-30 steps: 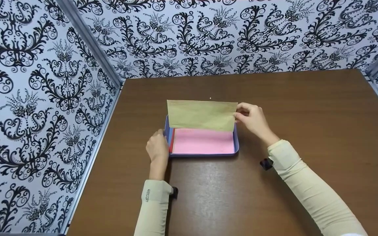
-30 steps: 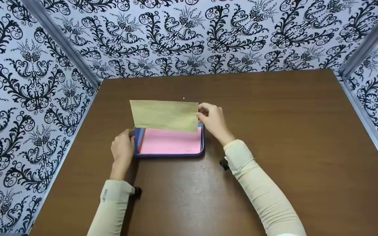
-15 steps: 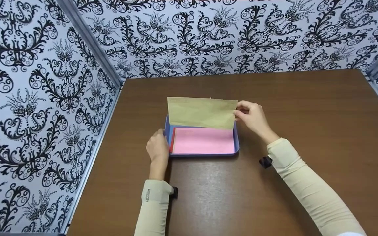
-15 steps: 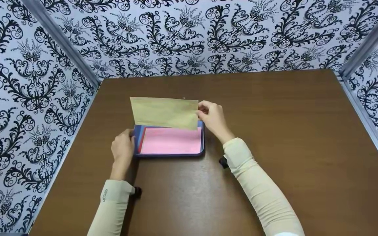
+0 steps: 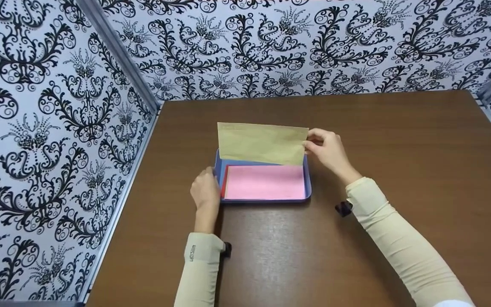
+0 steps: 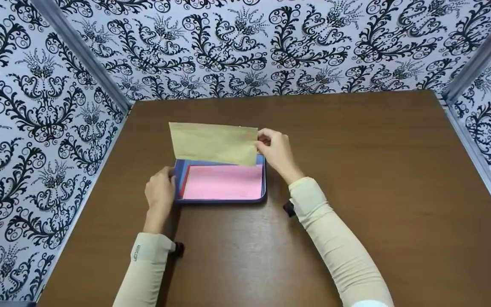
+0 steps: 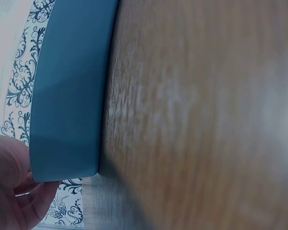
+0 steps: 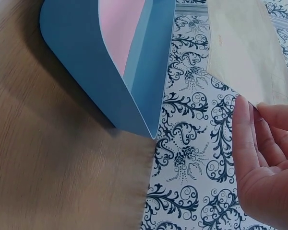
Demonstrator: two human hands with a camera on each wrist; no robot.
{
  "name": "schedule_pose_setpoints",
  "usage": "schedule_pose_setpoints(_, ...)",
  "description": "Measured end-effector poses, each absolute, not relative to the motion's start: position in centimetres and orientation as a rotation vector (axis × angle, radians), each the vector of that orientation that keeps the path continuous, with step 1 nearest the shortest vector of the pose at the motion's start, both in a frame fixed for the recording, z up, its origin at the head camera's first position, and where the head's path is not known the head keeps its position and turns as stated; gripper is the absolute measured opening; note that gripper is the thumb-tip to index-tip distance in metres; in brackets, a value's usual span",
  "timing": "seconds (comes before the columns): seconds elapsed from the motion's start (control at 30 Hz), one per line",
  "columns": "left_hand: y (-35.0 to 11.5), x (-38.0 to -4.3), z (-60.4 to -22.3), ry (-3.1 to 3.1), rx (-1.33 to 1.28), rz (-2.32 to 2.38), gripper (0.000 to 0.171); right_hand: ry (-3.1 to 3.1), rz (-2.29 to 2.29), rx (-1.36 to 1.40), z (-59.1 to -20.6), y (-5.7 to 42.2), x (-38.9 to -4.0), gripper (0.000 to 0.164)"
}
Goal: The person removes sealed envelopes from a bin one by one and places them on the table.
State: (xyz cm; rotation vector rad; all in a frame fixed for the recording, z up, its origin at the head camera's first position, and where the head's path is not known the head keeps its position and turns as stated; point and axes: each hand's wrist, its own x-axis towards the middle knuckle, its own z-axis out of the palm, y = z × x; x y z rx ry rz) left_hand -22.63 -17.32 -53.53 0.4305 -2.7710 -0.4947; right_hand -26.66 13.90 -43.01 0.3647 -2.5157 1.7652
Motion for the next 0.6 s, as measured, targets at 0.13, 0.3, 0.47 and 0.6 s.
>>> schedule_pose_setpoints(0.13, -17.33, -22.66, -53.46, -2.798, 0.436, -0.497, 0.023, -2.518, 1.784, 0.354, -43.05, 13.84, -26.7, 0.015)
schedule_pose_setpoints(0.3, -17.29, -22.63, -53.53, -2.784, 0.432, -0.492, 0.023, -2.511, 1.78, 0.361, -43.19, 13.81, -26.88, 0.015)
schedule_pose_setpoints(0.47, -17.25, -22.57, -53.4, -2.776, 0.426, -0.486, 0.022, -2.51, 1.783, 0.357, -43.27, 13.79, -27.06, 0.015)
schedule_pose_setpoints(0.6, -17.26, -22.54, -53.37, -2.777, 0.424, -0.494, 0.022, -2.508, 1.82, 0.336, -43.24, 13.83, -27.12, 0.017)
